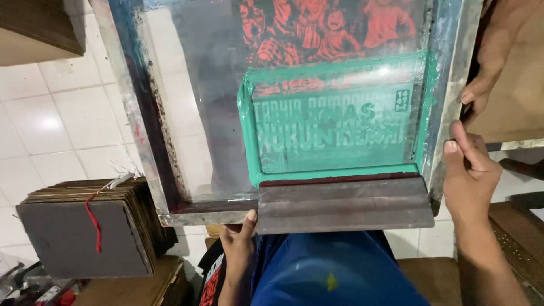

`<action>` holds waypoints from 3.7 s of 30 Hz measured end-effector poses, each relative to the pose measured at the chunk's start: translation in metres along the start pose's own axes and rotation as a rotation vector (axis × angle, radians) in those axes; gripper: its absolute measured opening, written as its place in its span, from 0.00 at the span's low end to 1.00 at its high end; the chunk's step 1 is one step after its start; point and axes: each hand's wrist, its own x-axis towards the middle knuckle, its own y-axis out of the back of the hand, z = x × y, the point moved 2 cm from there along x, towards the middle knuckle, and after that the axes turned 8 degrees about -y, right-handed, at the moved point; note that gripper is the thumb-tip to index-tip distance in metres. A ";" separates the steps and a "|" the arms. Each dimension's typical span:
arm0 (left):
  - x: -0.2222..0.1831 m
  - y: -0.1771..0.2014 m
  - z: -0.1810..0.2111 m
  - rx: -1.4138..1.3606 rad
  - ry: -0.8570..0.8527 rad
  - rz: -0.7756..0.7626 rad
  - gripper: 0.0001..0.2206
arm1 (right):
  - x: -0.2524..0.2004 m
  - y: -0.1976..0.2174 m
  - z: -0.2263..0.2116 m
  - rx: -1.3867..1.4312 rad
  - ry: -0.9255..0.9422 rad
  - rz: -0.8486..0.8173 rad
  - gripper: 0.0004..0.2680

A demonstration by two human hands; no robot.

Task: Applying ink to a t-shirt through a screen using a squeegee

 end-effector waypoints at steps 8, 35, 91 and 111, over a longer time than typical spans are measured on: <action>0.021 0.011 -0.072 -0.293 -0.107 -0.014 0.14 | 0.001 -0.001 -0.014 0.039 -0.092 0.020 0.13; 0.030 0.010 -0.086 -0.361 -0.072 -0.047 0.14 | -0.106 -0.066 -0.132 -0.951 0.876 -0.471 0.23; 0.018 0.004 -0.058 -0.193 -0.228 -0.067 0.05 | -0.001 -0.109 -0.170 -0.919 0.748 -0.133 0.15; 0.008 -0.001 -0.027 -0.147 -0.100 0.002 0.10 | 0.066 -0.116 -0.182 -0.989 0.877 -0.182 0.15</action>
